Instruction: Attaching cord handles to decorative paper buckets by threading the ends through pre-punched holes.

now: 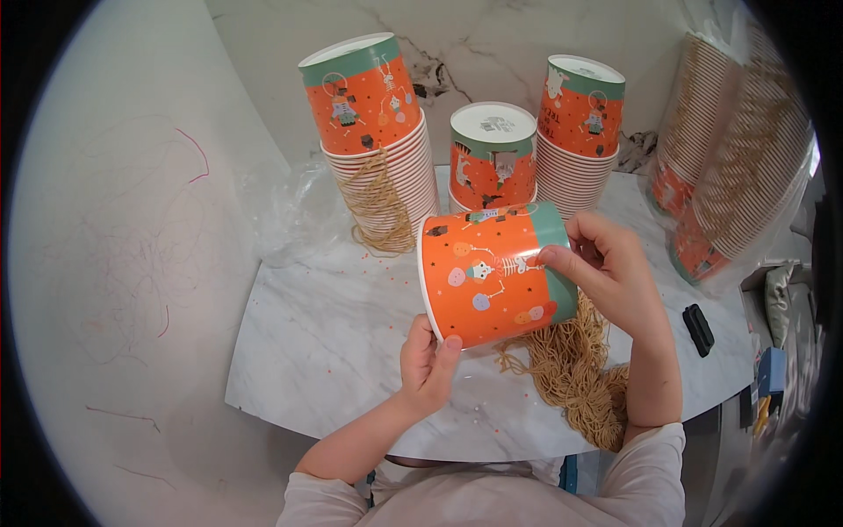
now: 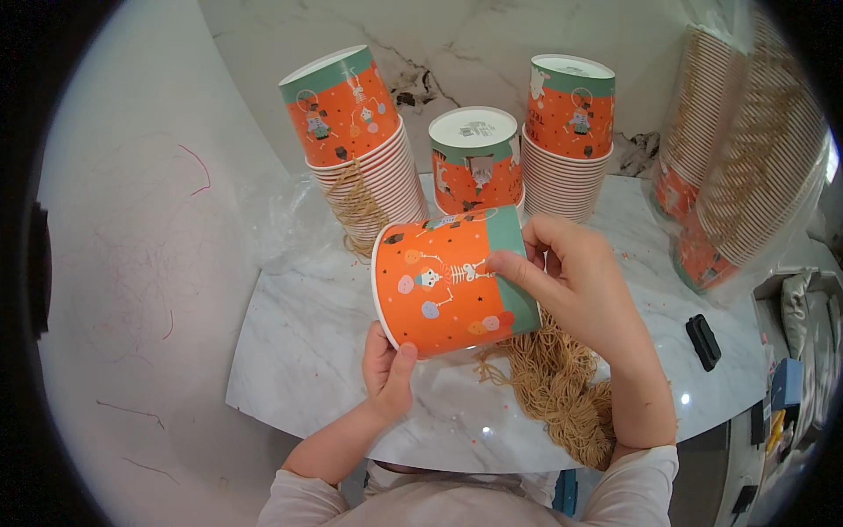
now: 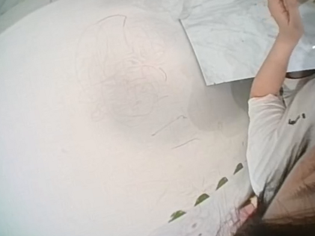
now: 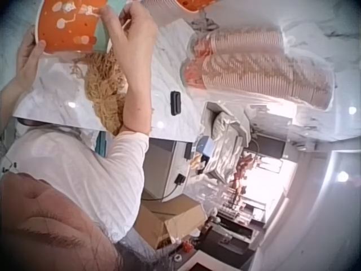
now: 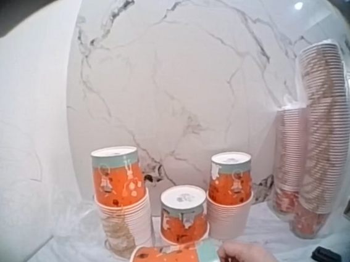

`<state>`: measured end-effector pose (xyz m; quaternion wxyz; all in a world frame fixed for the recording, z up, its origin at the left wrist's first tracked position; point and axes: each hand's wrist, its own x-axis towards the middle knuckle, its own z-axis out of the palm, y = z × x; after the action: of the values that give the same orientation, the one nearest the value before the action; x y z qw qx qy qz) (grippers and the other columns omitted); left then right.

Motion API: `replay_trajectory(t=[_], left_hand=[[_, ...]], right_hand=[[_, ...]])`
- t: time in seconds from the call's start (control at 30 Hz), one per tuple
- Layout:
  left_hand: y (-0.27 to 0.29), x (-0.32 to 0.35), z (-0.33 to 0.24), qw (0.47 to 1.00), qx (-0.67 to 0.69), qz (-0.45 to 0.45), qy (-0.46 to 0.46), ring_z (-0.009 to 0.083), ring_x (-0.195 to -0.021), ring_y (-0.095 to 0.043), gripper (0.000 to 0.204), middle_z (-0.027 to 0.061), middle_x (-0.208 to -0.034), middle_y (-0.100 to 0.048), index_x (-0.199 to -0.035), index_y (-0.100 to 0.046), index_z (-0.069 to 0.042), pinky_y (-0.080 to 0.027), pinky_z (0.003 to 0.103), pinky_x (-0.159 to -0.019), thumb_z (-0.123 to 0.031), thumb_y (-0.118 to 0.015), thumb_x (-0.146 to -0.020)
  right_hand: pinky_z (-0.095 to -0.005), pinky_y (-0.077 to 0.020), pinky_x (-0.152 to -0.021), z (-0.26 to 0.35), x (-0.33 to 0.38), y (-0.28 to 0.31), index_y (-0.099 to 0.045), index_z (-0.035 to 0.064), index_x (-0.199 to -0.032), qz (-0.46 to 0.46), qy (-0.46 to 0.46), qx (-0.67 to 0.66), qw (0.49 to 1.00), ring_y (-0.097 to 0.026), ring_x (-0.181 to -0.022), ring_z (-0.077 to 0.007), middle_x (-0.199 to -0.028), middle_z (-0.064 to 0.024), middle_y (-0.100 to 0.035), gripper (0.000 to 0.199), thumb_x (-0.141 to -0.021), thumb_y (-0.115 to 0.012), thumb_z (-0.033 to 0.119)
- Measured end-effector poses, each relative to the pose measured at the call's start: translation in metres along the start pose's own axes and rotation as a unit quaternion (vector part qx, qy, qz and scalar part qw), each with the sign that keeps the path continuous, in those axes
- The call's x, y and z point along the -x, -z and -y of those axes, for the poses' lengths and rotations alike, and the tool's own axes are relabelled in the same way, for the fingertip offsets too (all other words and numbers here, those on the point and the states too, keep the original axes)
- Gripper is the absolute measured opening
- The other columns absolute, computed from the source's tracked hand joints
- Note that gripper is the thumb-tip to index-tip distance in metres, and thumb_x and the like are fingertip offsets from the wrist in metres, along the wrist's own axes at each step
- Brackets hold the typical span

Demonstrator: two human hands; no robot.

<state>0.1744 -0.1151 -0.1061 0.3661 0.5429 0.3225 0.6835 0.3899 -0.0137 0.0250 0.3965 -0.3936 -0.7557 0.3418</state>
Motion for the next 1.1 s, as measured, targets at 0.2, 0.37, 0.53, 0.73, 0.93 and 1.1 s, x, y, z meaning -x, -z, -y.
replay_trajectory(t=[0.2,0.37,0.53,0.73,0.93,1.1], left_hand=[[-0.002,-0.007,-0.004,0.999,0.033,-0.032,0.015,0.0077,-0.098,-0.051,0.016,0.0032,-0.11,-0.061,-0.116,-0.051,-0.001,-0.04,0.025,-0.092,-0.01,-0.052,-0.103],[0.001,-0.01,-0.007,0.998,0.056,-0.037,0.013,0.0088,-0.1,-0.054,0.015,0.0044,-0.112,-0.063,-0.116,-0.051,-0.002,-0.041,0.026,-0.093,-0.009,-0.053,-0.102],[0.003,-0.01,-0.009,0.995,0.073,-0.058,0.03,0.0103,-0.106,-0.055,0.022,0.0075,-0.114,-0.064,-0.118,-0.052,-0.001,-0.041,0.029,-0.098,-0.013,-0.054,-0.1],[-0.002,-0.012,-0.011,0.993,0.089,-0.074,0.033,0.0105,-0.103,-0.059,0.023,0.0072,-0.112,-0.065,-0.121,-0.049,-0.001,-0.042,0.029,-0.098,-0.011,-0.054,-0.101],[0.001,-0.01,-0.005,0.997,0.068,-0.041,0.024,0.0092,-0.104,-0.057,0.021,0.0077,-0.115,-0.062,-0.121,-0.047,0.0,-0.046,0.027,-0.094,-0.006,-0.055,-0.103],[0.002,-0.005,-0.001,0.999,0.029,-0.015,0.004,0.0108,-0.107,-0.057,0.023,0.0075,-0.117,-0.06,-0.121,-0.049,0.001,-0.045,0.028,-0.096,-0.005,-0.06,-0.101]], right_hand=[[-0.0236,-0.0333,-0.055,0.004,0.002,0.004,-0.059,-0.0002,-0.085,0.026,0.023,0.023,0.999,-0.039,-0.064,-0.0037,-0.071,0.0032,-0.05,0.027,-0.087,-0.08,0.017],[-0.0299,-0.0367,-0.055,0.006,0.001,0.007,-0.057,-0.0008,-0.079,0.05,0.058,0.063,0.995,-0.043,-0.061,-0.0132,-0.067,-0.0039,-0.049,0.033,-0.08,-0.083,0.02],[-0.0354,-0.039,-0.057,0.008,0.002,0.006,-0.052,-0.0003,-0.075,0.087,0.119,0.122,0.981,-0.047,-0.061,-0.0249,-0.068,-0.0096,-0.049,0.04,-0.078,-0.084,0.024],[-0.0358,-0.0406,-0.058,0.002,0.003,0.006,-0.054,-0.0001,-0.076,0.08,0.159,0.161,0.971,-0.05,-0.063,-0.0242,-0.069,-0.0096,-0.053,0.035,-0.082,-0.081,0.022],[-0.0333,-0.0417,-0.058,0.011,0.0,0.002,-0.058,0.0,-0.084,0.023,0.032,0.109,0.993,-0.05,-0.063,-0.0206,-0.074,-0.0084,-0.056,0.032,-0.087,-0.078,0.025],[-0.0322,-0.0414,-0.057,0.007,0.001,-0.001,-0.058,0.0006,-0.087,0.002,0.063,0.126,0.99,-0.049,-0.063,-0.0189,-0.076,-0.0075,-0.056,0.032,-0.086,-0.079,0.024]])
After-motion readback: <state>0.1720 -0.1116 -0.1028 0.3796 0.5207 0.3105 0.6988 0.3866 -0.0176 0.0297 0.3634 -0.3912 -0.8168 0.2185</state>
